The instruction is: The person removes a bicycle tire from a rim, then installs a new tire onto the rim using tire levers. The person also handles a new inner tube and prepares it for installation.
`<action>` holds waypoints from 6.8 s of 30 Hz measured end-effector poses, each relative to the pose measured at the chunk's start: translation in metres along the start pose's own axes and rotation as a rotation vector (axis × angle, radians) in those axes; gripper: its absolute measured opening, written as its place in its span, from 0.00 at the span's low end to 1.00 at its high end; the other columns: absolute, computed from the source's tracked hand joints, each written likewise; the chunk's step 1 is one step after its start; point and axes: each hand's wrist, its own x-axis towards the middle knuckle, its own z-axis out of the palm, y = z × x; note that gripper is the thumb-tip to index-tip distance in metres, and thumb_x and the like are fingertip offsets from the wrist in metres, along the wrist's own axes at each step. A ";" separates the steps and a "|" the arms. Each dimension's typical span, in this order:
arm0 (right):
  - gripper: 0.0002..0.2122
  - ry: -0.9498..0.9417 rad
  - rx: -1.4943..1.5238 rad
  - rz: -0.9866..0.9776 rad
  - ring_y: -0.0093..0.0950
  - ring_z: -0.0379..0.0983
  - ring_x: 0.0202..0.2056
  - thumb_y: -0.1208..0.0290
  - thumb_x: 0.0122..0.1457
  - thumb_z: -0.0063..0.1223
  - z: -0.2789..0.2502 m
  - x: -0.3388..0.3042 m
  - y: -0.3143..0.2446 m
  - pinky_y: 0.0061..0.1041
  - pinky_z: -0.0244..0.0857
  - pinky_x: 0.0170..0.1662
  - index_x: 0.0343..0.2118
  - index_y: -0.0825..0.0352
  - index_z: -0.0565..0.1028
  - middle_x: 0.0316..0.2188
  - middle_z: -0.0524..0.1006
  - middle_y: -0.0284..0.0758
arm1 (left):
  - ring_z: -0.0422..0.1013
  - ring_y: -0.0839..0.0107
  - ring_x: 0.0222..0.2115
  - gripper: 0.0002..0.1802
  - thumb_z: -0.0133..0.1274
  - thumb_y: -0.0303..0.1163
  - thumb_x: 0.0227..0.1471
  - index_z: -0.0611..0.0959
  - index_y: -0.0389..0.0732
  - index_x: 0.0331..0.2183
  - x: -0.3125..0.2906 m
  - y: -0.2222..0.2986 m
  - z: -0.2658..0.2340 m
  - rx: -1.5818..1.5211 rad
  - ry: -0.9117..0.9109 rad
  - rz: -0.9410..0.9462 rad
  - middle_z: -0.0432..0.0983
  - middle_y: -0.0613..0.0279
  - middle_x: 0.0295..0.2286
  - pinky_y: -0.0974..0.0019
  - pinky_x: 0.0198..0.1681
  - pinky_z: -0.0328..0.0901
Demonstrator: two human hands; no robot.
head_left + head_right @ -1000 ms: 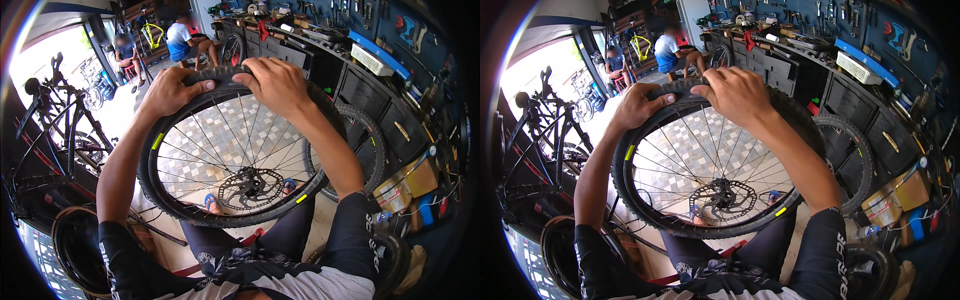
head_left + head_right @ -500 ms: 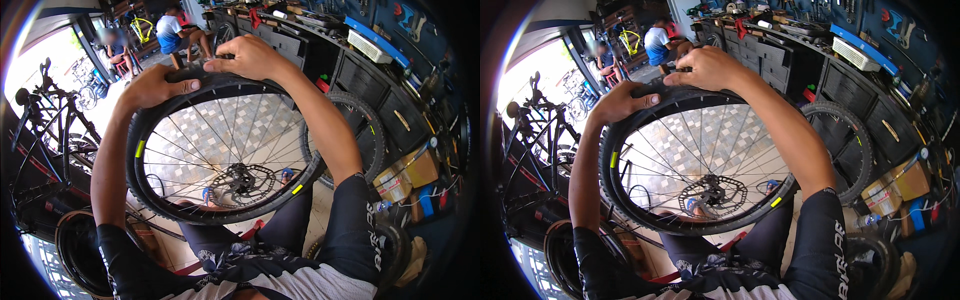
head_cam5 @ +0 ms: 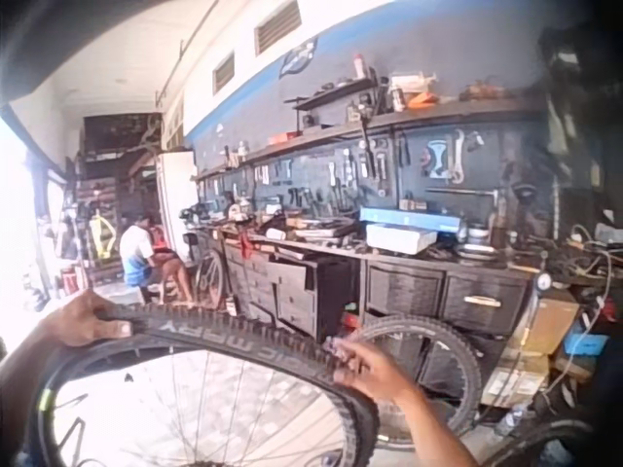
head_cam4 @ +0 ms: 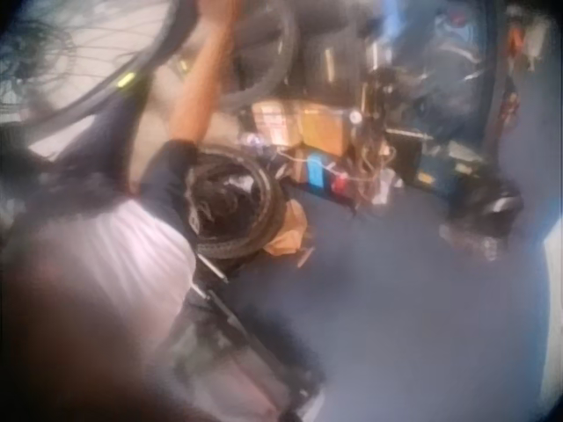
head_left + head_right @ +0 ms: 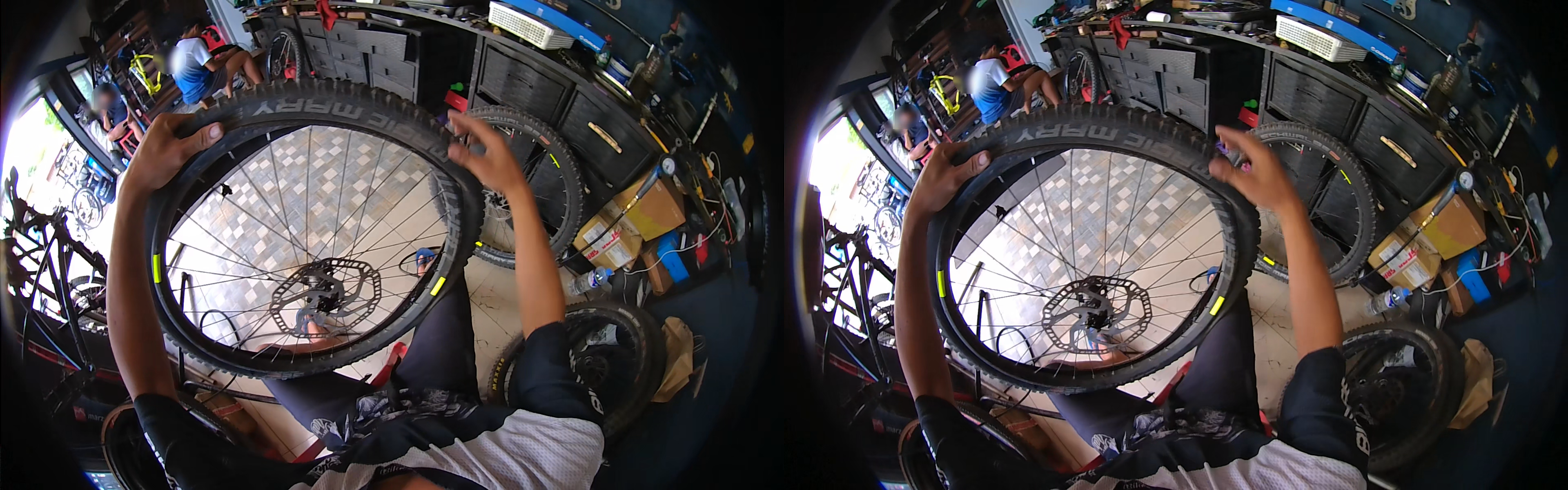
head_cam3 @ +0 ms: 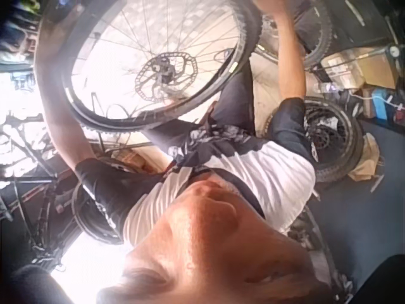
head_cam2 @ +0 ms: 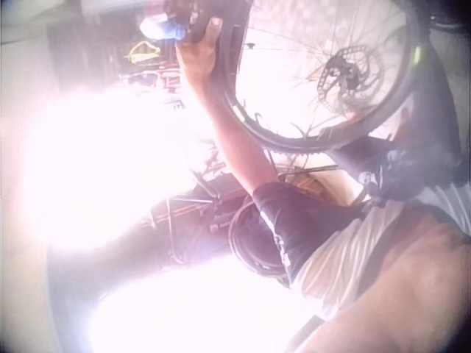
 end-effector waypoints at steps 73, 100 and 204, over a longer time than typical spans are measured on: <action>0.28 -0.190 0.308 0.229 0.22 0.75 0.31 0.41 0.66 0.56 0.105 0.047 0.069 0.29 0.69 0.40 0.38 0.68 0.85 0.26 0.83 0.33 | 0.82 0.49 0.42 0.45 0.62 0.75 0.45 0.90 0.36 0.35 0.151 0.122 0.174 0.572 -0.442 0.071 0.85 0.42 0.34 0.48 0.47 0.72; 0.38 0.037 -0.288 -0.353 0.44 0.77 0.52 0.36 0.55 0.64 0.117 0.103 -0.100 0.40 0.70 0.56 0.56 0.69 0.78 0.50 0.80 0.47 | 0.78 0.52 0.44 0.55 0.61 0.82 0.38 0.90 0.36 0.43 0.038 -0.023 0.005 0.078 -0.238 -0.198 0.82 0.42 0.42 0.52 0.49 0.69; 0.30 -0.211 -0.003 0.330 0.45 0.83 0.42 0.33 0.57 0.57 0.135 0.081 0.058 0.42 0.72 0.46 0.37 0.62 0.86 0.33 0.85 0.45 | 0.82 0.48 0.44 0.31 0.58 0.61 0.56 0.89 0.40 0.39 0.125 0.110 0.204 0.728 -0.139 0.035 0.85 0.47 0.40 0.49 0.50 0.73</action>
